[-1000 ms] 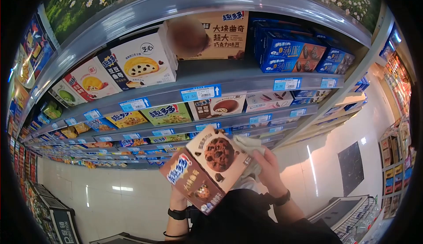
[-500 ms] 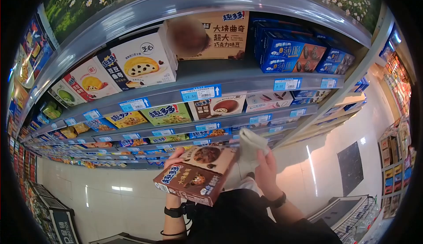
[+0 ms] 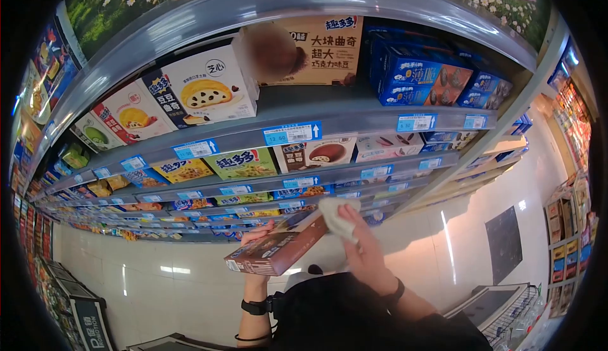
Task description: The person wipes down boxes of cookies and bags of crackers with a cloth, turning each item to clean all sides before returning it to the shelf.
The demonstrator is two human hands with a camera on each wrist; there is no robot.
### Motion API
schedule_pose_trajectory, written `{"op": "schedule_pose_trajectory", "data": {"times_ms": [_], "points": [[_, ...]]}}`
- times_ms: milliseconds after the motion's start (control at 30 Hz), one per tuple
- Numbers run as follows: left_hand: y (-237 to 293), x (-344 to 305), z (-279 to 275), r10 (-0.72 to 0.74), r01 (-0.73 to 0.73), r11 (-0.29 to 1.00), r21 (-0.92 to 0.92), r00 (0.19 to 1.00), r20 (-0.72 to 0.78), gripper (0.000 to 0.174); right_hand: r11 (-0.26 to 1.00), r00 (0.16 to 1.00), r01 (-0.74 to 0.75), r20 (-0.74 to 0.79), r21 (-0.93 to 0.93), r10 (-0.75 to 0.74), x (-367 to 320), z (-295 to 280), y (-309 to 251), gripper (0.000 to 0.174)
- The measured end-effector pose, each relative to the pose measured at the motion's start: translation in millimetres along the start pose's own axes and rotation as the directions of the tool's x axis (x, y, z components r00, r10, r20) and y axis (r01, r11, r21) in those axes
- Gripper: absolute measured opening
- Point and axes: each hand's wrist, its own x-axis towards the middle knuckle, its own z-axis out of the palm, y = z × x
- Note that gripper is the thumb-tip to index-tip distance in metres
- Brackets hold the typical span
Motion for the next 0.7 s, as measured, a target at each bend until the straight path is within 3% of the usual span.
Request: {"op": "schedule_pose_trajectory", "data": {"times_ms": [67, 133, 200, 333, 400, 467, 533, 600, 667, 700], "points": [[1, 0, 2, 0.031, -0.031, 1.0, 0.004, 0.999, 0.009, 0.041, 0.915, 0.962, -0.257, -0.007, 0.312, 0.273, 3, -3, 2, 0.042], [4, -3, 13, 0.065, -0.069, 0.987, 0.145, 0.997, 0.032, 0.028, 0.892, 0.959, -0.268, 0.014, 0.365, 0.282, -2, -4, -6, 0.042], [-2, -4, 20, 0.056, -0.061, 0.983, 0.175, 0.998, 0.036, 0.03, 0.955, 0.987, 0.069, 0.117, 0.288, -0.107, -5, -10, -17, 0.043], [-5, -4, 39, 0.047, -0.048, 0.985, 0.167, 0.999, 0.01, 0.036, 0.904, 0.903, 0.309, 0.208, 0.295, -0.377, -9, -24, -11, 0.041], [-3, -8, 48, 0.054, -0.051, 0.987, 0.153, 0.998, -0.016, 0.039, 0.907, 0.919, 0.277, 0.188, 0.319, -0.347, -3, -34, -1, 0.042], [-1, -12, 54, 0.033, -0.022, 0.993, 0.116, 0.995, -0.093, 0.038, 0.981, 0.995, 0.039, 0.084, 0.188, -0.056, 2, -45, 9, 0.043], [2, -15, 56, 0.046, -0.035, 0.989, 0.144, 0.997, -0.069, 0.037, 0.974, 0.998, -0.034, 0.051, 0.223, 0.023, 2, -49, 26, 0.042], [3, -23, 63, 0.047, -0.038, 0.985, 0.171, 0.998, -0.05, 0.036, 0.781, 0.932, -0.347, 0.097, 0.519, 0.35, -5, -56, 35, 0.04], [6, -27, 74, 0.054, -0.059, 0.941, 0.334, 0.998, 0.025, 0.037, 0.763, 0.919, -0.382, 0.125, 0.521, 0.374, -11, -64, 21, 0.039], [11, -28, 89, 0.046, -0.033, 0.92, 0.391, 0.999, -0.024, 0.03, 0.839, 0.974, -0.225, 0.089, 0.496, 0.209, -14, -68, 12, 0.039]]}}
